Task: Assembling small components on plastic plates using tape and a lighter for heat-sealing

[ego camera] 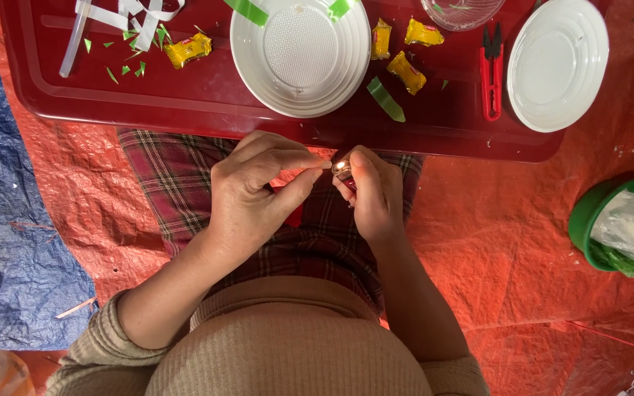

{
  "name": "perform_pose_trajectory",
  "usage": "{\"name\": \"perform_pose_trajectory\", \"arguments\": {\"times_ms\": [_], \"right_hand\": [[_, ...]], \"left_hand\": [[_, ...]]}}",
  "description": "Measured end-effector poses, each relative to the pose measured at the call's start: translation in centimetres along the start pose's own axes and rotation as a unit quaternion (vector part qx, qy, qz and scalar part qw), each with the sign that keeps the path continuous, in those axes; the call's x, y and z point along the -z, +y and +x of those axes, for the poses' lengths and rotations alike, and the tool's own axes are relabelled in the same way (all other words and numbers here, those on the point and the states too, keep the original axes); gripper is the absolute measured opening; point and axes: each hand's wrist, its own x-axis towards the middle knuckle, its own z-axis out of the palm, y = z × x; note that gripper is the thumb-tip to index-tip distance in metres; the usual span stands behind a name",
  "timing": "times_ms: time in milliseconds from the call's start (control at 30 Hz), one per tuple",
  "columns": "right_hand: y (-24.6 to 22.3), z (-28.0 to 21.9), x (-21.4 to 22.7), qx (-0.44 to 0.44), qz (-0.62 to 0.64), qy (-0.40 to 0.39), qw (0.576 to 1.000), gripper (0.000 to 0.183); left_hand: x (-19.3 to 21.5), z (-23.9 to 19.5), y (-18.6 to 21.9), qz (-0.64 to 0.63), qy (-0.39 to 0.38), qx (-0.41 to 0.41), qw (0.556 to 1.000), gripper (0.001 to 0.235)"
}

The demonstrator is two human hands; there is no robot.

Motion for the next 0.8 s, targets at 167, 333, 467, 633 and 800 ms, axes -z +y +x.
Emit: {"name": "perform_pose_trajectory", "arguments": {"times_ms": [167,333,467,633,800], "right_hand": [[-0.3,-0.6,1.8,-0.080,0.022,0.116,0.990,0.044],[-1.0,0.1,5.6,-0.007,-0.084,0.184,0.979,0.039],[0.2,1.1,7.6,0.063,-0.307,0.225,0.922,0.032],[1.6,2.6,7.9,0.127,-0.491,0.230,0.830,0.028],[2.4,3.6,7.5,0.132,-0.494,0.254,0.821,0.031]], "left_hand": [[0.1,0.8,-0.5,-0.004,-0.011,0.020,1.000,0.014],[-0.2,4.1,-2.4,0.045,-0.015,-0.048,0.998,0.015],[-0.7,6.7,-3.8,0.190,-0.047,-0.107,0.975,0.016],[-1.7,8.0,-5.1,0.245,-0.073,-0.129,0.958,0.014],[-2.1,8.5,-5.7,0.264,-0.099,-0.138,0.949,0.014]]}}
